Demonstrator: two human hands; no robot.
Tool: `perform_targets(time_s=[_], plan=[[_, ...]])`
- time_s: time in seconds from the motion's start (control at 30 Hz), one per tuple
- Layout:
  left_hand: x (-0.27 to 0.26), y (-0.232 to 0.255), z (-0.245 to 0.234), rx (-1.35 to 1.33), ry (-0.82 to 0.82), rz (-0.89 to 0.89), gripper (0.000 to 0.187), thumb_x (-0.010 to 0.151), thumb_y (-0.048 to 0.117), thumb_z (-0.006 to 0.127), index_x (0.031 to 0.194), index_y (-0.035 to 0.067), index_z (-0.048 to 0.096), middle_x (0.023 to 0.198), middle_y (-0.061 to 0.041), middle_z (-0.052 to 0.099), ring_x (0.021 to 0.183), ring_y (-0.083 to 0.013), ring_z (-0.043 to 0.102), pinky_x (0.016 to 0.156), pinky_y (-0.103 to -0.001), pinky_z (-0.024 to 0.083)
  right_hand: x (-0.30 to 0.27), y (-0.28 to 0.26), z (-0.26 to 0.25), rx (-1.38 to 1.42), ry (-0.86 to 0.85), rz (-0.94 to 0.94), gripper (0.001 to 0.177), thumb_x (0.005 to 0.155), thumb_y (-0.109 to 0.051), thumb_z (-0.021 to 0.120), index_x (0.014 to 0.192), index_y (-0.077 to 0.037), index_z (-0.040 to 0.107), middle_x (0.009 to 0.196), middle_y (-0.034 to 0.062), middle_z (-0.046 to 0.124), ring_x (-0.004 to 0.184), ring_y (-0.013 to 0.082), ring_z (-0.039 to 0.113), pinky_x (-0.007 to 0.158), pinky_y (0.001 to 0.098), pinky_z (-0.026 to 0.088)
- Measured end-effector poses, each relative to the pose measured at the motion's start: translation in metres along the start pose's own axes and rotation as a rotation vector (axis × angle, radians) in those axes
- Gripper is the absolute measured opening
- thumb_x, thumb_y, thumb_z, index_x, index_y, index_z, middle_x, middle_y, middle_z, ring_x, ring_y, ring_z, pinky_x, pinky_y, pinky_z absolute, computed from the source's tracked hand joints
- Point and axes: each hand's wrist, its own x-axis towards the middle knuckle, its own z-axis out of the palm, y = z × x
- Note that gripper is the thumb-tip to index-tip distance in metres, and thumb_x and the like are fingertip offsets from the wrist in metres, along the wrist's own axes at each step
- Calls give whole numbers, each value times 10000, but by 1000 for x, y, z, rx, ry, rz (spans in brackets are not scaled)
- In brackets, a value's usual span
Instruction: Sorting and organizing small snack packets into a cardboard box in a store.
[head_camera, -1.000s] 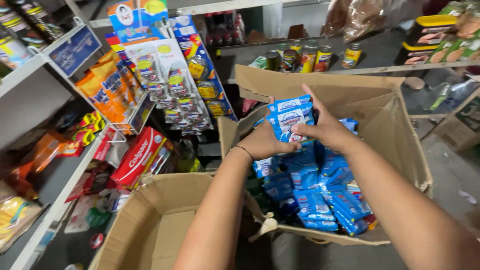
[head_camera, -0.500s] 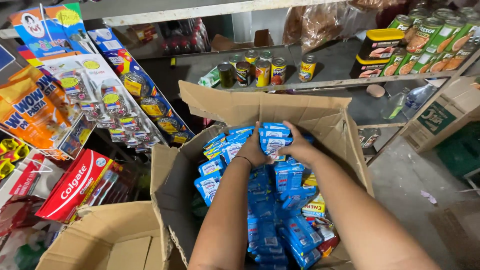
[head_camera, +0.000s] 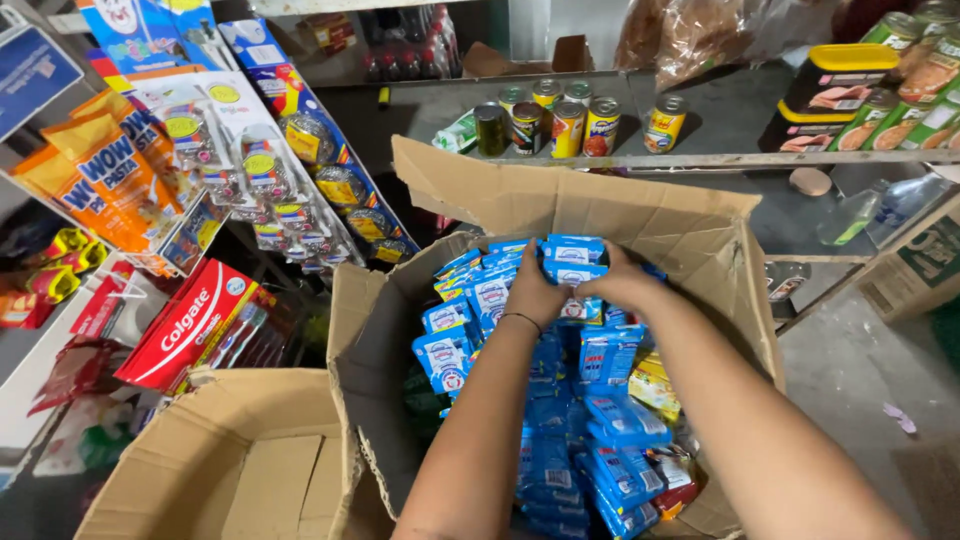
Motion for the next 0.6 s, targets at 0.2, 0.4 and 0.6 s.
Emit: perform_targets(time_s=[0.2, 0.4, 0.6], plan=[[-71, 67, -88, -96, 37, 374, 965, 891, 229, 669, 1587, -126, 104, 1632, -354, 261, 1544, -412, 269, 1251, -395, 252, -76, -164, -36, -285, -1, -369, 845, 876, -389, 747, 1502, 57, 394, 1463, 295, 511, 1346, 350, 521, 1091, 396, 417], [-231, 76, -248, 33, 186, 444, 732, 981, 223, 652, 1585, 0, 305, 1658, -282, 333, 1564, -396, 320, 1280, -435, 275, -148, -305, 72, -42, -361, -603, 671, 864, -381, 658, 1415, -16, 543, 1345, 161, 670, 1176, 260, 682, 951, 366, 540], [-388, -55, -360, 149, 693, 21, 449, 961, 185, 654, 1388, 72, 578, 1468, -154, 574, 1402, -325, 534, 1182, -416, 400, -137, -346, 280, -389, -664, -748, 605, 861, -404, 724, 1359, -78, 620, 1241, 127, 718, 1107, 253, 682, 938, 389, 531]])
